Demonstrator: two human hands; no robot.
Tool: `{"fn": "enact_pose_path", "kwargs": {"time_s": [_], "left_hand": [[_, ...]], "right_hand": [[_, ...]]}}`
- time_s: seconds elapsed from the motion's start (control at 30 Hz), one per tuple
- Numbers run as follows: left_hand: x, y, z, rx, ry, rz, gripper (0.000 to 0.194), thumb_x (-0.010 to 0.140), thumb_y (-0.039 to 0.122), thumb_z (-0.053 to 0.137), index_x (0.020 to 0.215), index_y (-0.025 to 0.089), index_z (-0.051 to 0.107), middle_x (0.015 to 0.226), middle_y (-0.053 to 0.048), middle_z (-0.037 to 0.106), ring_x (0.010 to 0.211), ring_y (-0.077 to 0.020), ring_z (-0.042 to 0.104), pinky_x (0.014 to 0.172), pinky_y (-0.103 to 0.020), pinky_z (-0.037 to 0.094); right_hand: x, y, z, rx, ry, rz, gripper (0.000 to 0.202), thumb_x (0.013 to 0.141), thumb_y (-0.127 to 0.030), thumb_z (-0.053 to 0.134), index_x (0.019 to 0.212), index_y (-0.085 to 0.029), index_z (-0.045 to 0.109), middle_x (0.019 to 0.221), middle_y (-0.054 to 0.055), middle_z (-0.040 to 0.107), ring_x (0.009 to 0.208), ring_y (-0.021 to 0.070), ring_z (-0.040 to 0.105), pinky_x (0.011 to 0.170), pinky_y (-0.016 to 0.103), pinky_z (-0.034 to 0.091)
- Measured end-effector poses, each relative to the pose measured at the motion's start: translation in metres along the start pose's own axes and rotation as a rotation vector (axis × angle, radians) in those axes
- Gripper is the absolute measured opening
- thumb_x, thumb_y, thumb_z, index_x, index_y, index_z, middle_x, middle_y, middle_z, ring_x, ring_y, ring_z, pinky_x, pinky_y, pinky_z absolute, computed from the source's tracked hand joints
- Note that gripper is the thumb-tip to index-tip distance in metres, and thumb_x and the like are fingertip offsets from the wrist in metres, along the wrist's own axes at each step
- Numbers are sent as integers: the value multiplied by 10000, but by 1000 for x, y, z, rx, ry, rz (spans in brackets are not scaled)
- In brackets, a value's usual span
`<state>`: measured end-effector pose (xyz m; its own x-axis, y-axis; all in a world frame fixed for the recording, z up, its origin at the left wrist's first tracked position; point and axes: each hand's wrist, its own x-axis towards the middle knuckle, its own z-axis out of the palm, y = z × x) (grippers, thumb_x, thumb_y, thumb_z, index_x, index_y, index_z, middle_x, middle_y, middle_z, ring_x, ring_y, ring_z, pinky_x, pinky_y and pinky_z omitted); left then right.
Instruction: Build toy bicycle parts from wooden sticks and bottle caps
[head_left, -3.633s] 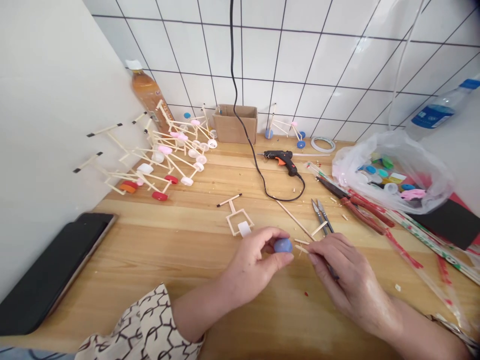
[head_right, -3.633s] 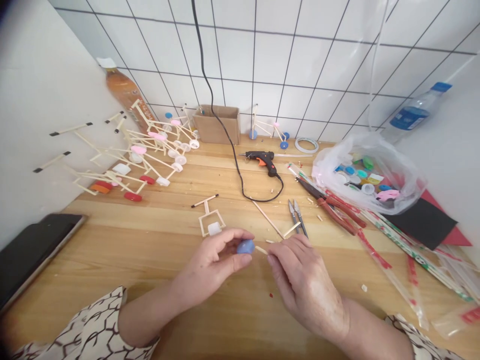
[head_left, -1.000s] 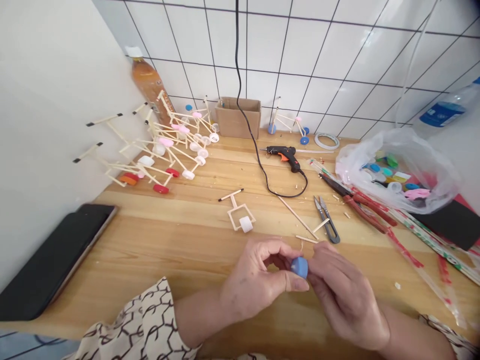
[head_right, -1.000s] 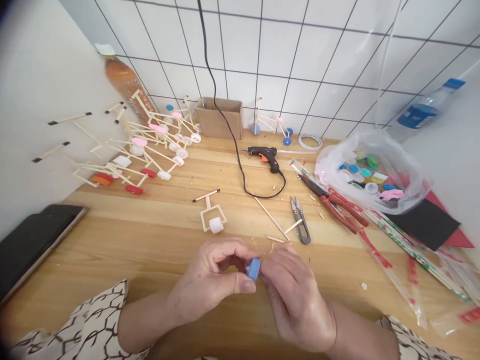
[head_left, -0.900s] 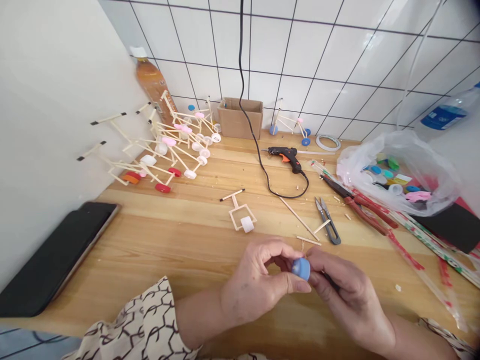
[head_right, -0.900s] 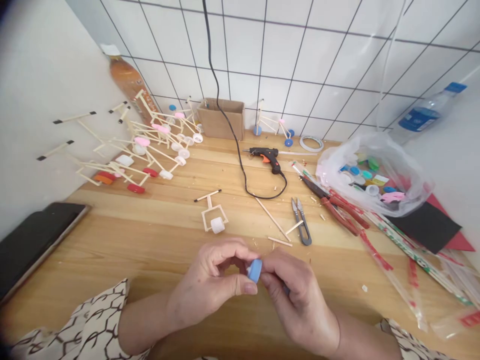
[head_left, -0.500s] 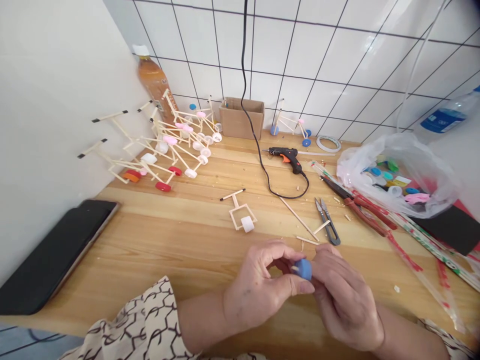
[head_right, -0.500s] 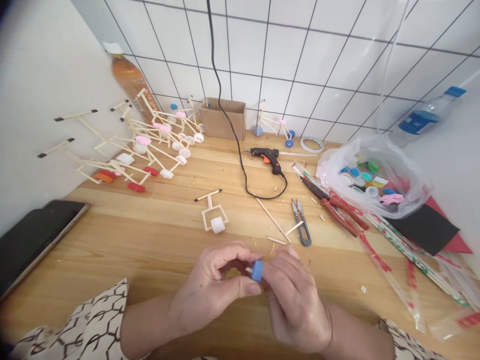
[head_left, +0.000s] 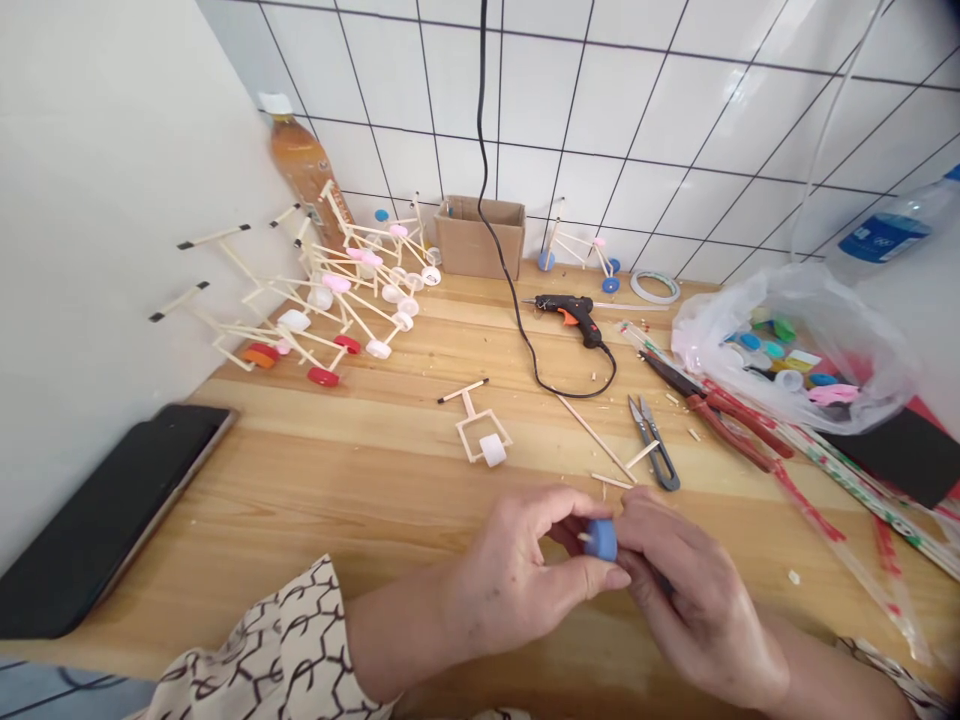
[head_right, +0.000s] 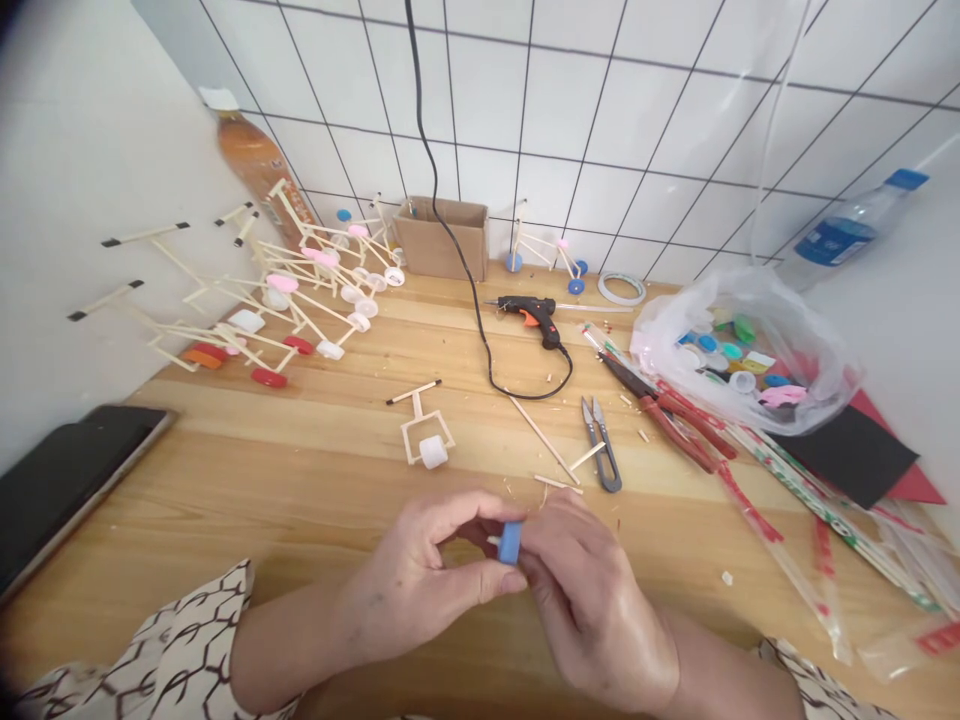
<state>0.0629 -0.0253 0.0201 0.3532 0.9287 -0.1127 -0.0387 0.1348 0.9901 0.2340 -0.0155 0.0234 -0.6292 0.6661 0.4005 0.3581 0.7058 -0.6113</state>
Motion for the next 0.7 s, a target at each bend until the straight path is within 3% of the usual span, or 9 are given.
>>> {"fn": "enact_pose_path", "kwargs": {"time_s": [0.23,0.33,0.43,0.57,0.63,0.7], "left_hand": [[-1,6,-1,16,-50,-72,240,674,170,685,883,53,687,737,-86,673,687,-177,587,670,-279,482],[-3,6,-1,89,-52,5,218,713,174,654,888,46,682,747,-93,666,697,-177,579,674,-273,474],[-5,6,-4,215,-49,89,198,754,191,626,890,57,678,753,-90,654,701,-174,570,676,-268,461],[-4,5,-7,265,-75,119,184,771,186,604,895,72,679,762,-80,652,707,-167,566,689,-267,455],[-3,5,-7,200,-65,91,194,740,166,623,899,69,678,760,-76,655,709,-167,570,689,-265,462],[-2,4,-6,128,-46,47,208,701,155,644,883,61,681,733,-68,649,695,-165,569,674,-263,467]], "right_hand": [[-7,4,2,-406,17,-280,187,766,2,432,811,-134,553,555,25,483,557,165,390,637,367,393],[-6,2,3,-315,21,-206,183,775,-7,423,786,-153,533,587,29,500,567,161,406,625,345,394],[-3,-1,0,-57,-28,19,168,820,-38,419,787,-171,518,652,23,538,593,143,476,587,274,408],[0,-2,-3,143,-131,290,194,873,-112,446,702,-190,492,589,-32,507,517,94,479,476,183,380],[0,0,-2,128,-115,237,171,866,-95,443,735,-186,503,623,-22,530,551,102,489,521,199,393],[-2,2,1,38,-66,87,152,837,-52,432,799,-172,517,666,7,541,600,127,480,588,249,398]]}}
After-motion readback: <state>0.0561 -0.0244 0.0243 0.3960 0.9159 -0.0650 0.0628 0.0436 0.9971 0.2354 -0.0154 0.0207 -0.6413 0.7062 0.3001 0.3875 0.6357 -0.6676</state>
